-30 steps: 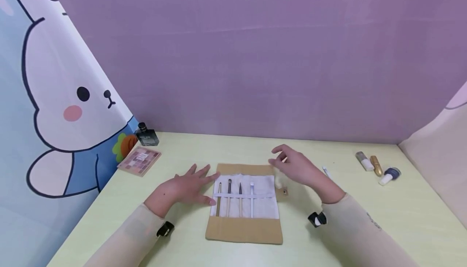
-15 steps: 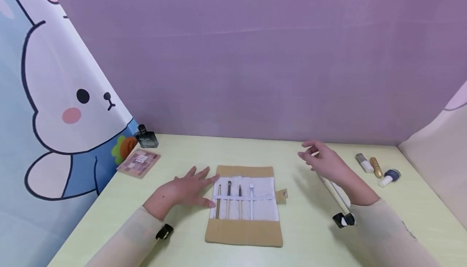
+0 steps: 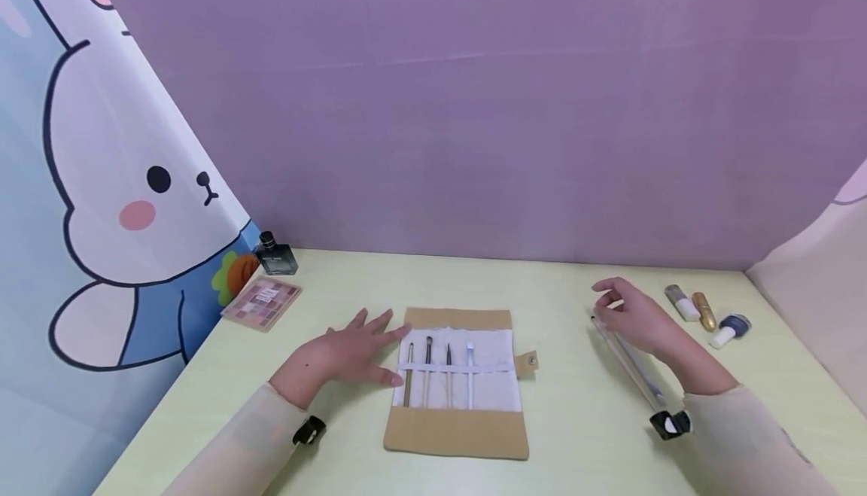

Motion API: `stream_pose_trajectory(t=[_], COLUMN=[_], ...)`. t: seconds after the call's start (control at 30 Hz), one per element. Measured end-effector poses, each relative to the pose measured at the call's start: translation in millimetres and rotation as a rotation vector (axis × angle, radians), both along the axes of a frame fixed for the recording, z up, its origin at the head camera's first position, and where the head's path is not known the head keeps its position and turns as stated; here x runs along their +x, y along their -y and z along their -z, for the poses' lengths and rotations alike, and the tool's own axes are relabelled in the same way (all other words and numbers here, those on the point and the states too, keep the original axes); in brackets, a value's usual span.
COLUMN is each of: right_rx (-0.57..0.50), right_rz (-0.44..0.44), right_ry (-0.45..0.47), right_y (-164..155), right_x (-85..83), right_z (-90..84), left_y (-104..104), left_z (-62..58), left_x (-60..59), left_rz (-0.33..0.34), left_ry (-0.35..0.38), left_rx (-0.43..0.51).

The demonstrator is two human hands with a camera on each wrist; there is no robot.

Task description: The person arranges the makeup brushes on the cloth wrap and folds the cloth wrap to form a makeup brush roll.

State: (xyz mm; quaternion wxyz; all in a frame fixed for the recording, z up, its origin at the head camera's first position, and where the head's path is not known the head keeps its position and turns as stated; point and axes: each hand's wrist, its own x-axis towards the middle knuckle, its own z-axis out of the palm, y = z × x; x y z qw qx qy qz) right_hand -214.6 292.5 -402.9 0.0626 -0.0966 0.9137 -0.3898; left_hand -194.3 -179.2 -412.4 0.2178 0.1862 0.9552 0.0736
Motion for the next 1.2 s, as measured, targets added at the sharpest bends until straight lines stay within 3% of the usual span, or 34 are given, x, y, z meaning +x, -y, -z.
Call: stream_pose_trajectory(t=[0.3, 0.63, 1.2], right_rx=[0.092, 0.165, 0.255], right_rz=[-0.021, -0.028, -0.056], right_ry=[0.053, 0.079, 0.046], right_y=[-6.7, -7.8, -6.8], right_x=[4.2, 5.2, 4.2], right_z=[12.9, 13.1, 16.5], left_y=[-0.2, -1.6, -0.7], left_z=[0.5, -4.4, -2.4], left_x=[-0.5, 2.1, 1.3], left_rz=[-0.003, -0.001, -0.016], left_ry=[0.006, 0.011, 0.021], left_rx=[-0.011, -0.001, 0.005])
